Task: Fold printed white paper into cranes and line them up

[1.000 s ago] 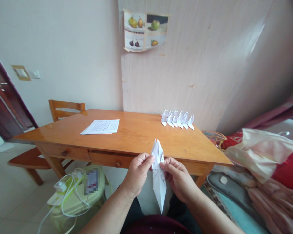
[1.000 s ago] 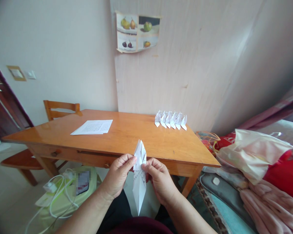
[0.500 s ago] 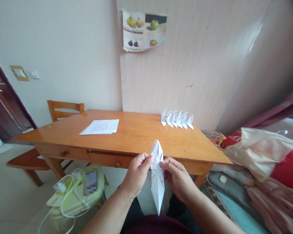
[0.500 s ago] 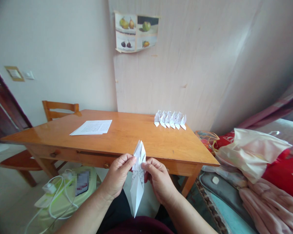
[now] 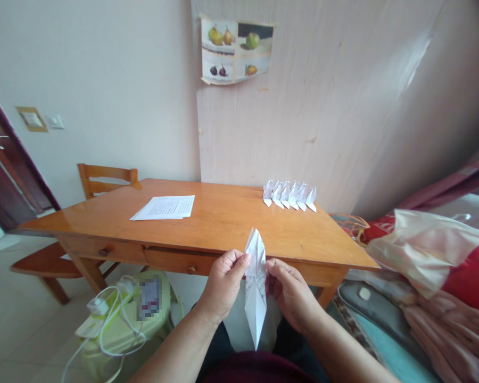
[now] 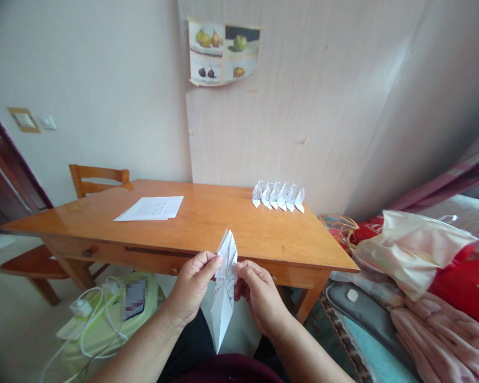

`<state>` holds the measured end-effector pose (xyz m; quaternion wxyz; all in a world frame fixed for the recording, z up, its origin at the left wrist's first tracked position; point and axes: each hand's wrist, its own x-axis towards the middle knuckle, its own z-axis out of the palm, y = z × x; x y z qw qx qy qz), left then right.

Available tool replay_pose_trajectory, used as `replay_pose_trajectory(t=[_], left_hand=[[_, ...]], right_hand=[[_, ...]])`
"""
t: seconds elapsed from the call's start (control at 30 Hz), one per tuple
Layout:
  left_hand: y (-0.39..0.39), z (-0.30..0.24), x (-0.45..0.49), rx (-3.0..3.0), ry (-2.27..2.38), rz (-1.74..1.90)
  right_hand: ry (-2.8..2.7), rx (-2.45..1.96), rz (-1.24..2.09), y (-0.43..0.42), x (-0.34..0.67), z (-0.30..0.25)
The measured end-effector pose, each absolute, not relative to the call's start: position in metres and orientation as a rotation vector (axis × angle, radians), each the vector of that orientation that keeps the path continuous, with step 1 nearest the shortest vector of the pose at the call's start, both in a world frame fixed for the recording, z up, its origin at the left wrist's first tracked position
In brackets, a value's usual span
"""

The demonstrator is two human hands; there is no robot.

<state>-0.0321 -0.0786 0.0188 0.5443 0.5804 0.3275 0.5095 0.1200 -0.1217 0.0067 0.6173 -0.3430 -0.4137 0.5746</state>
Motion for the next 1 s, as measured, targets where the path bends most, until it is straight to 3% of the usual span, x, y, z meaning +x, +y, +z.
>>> replay_pose_trajectory(t=[0.67, 1.0], left_hand=[[-0.080, 0.010, -0.028, 1.409, 0.756, 1.255], [-0.081, 0.006, -0.029, 1.778, 0.902, 1.354]], right_hand=[[-1.126, -0.970, 1.057, -0.120, 0.123, 0.000], [-1.184, -1.082, 0.857, -0.118, 0.124, -0.003]])
